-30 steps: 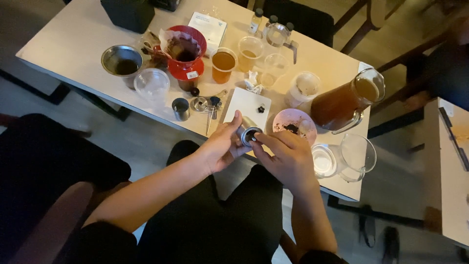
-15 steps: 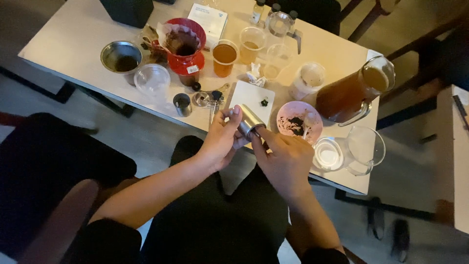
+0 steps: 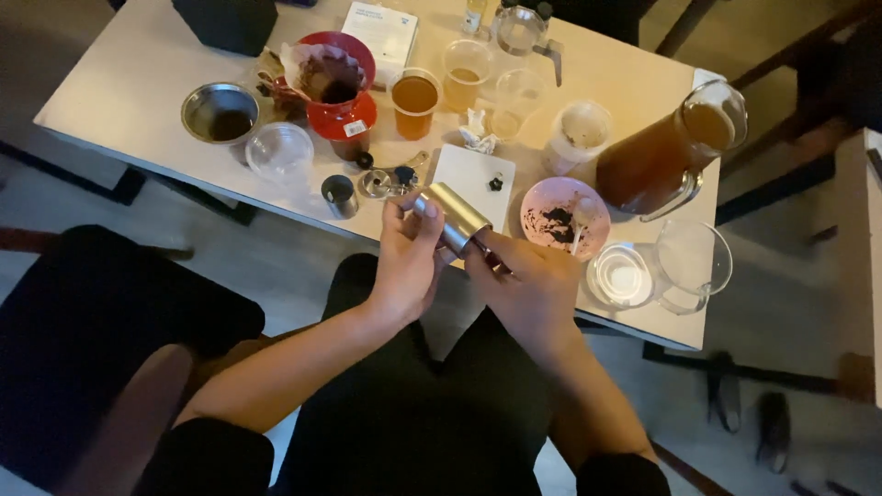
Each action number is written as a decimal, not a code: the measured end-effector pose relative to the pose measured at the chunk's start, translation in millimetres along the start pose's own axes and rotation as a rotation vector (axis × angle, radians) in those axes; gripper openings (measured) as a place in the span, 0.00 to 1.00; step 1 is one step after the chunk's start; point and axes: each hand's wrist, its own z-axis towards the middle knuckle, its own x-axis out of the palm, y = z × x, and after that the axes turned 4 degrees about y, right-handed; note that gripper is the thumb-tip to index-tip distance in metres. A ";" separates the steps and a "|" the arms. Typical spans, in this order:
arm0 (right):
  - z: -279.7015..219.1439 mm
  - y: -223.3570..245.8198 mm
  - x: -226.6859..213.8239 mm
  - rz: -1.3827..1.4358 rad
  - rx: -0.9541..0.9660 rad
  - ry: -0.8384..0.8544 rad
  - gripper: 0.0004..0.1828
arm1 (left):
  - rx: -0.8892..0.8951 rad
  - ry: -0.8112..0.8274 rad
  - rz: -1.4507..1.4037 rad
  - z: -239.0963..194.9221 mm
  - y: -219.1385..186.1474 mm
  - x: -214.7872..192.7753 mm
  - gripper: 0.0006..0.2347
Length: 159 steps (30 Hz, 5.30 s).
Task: The person assembles a small cylindrical metal coffee device by inserting a black rubber seal, a metal ring, and a white filter into the cylinder. They use a spoon to press the components into place and then screw the cap onto the cylinder.
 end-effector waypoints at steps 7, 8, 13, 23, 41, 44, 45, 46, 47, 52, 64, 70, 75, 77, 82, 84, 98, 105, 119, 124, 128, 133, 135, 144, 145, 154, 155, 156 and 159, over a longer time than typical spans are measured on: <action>14.1 20.2 -5.9 0.137 0.110 0.094 0.08 | -0.038 0.009 -0.042 0.1 1.1 -1.7 0.16; 14.1 17.5 -5.9 0.119 0.125 0.138 0.07 | -0.153 -0.039 -0.061 -5.7 -7.9 7.1 0.22; 11.9 16.9 -11.3 0.087 0.239 0.166 0.10 | -0.355 -0.178 -0.152 -2.6 -9.8 21.1 0.22; 20.8 23.9 -40.8 0.051 0.139 0.220 0.12 | -0.404 -0.087 -0.287 -0.8 -15.3 15.9 0.21; 22.6 27.5 -48.0 -0.018 -0.103 0.237 0.12 | -0.416 0.235 -0.180 6.0 14.3 -15.6 0.27; 23.7 30.8 -51.2 -0.002 -0.118 0.235 0.12 | -0.358 0.299 -0.143 4.0 8.9 -13.5 0.27; 25.0 33.0 -52.9 0.023 -0.127 0.233 0.12 | -0.333 0.306 -0.137 1.8 5.0 -10.3 0.27; 23.5 32.9 -53.6 0.022 -0.126 0.232 0.12 | -0.334 0.307 -0.137 -0.7 2.4 -7.1 0.27; 22.8 32.8 -53.9 0.006 -0.133 0.230 0.12 | -0.344 0.286 -0.129 -2.6 -0.9 -3.9 0.27; 25.4 38.8 -55.4 -0.008 -0.135 0.227 0.13 | -0.352 0.298 -0.115 -1.7 2.2 -11.0 0.28; 21.1 39.8 -56.9 0.003 -0.188 0.249 0.13 | -0.357 0.355 -0.137 -9.8 -10.3 -1.8 0.27; 19.7 43.2 -62.4 0.043 -0.190 0.277 0.12 | -0.350 0.386 -0.131 -2.8 -4.9 -9.9 0.27; 17.0 57.6 -74.4 0.447 -0.137 0.436 0.11 | -0.389 0.236 -0.278 -1.9 -10.6 -3.1 0.33; 17.3 55.5 -74.4 0.623 -0.148 0.512 0.13 | -0.378 0.213 -0.235 -6.1 -16.3 0.9 0.30; 14.3 52.4 -68.9 0.874 -0.115 0.551 0.13 | -0.319 0.195 -0.211 -4.6 -16.0 -4.0 0.30; 17.6 52.0 -70.3 0.779 -0.118 0.548 0.10 | -0.275 0.085 -0.184 -4.2 -17.6 -3.5 0.29; 14.8 -13.3 -113.6 0.356 0.166 0.158 0.14 | -0.548 -0.257 0.028 -24.5 -10.9 -96.8 0.27; 32.5 -47.8 -9.0 0.281 -0.004 0.386 0.10 | -0.597 -0.407 -0.045 -43.8 28.8 -173.6 0.19; 42.7 -52.5 168.7 -0.220 0.621 0.827 0.20 | -0.612 -0.376 -0.069 -34.5 33.7 -181.9 0.21; 38.8 -73.5 200.8 -0.313 0.663 0.798 0.19 | -0.612 -0.395 -0.066 -24.4 35.1 -191.3 0.22; 38.6 -81.6 205.9 -0.241 0.713 0.755 0.16 | -0.587 -0.389 -0.064 -21.2 30.1 -190.7 0.21; 30.4 -87.0 197.5 -0.089 0.703 0.614 0.13 | -0.599 -0.377 -0.074 -17.2 33.5 -191.6 0.22; 34.6 -72.8 188.4 -0.061 0.752 0.557 0.14 | -0.583 -0.390 -0.107 -16.6 27.2 -187.3 0.21; -1.6 -47.4 71.0 1.355 0.610 0.168 0.34 | -0.462 -0.309 -0.257 -12.6 21.5 -182.8 0.18; -4.3 -33.3 54.7 1.358 0.609 0.170 0.34 | -0.459 -0.311 -0.257 -13.0 24.5 -185.1 0.18; -37.0 17.4 -9.5 1.058 0.088 0.218 0.22 | -0.406 -0.133 -0.289 -43.2 -5.4 -126.5 0.21; -41.4 21.4 -7.7 0.991 0.080 0.170 0.23 | -0.390 -0.125 -0.308 -49.3 -12.3 -115.9 0.23; -45.9 25.4 -5.5 0.924 0.072 0.121 0.28 | -0.374 -0.115 -0.327 -55.4 -19.2 -105.6 0.24; -46.7 37.3 2.5 0.783 -0.085 0.000 0.24 | -0.355 -0.058 -0.313 -71.9 -36.3 -70.2 0.25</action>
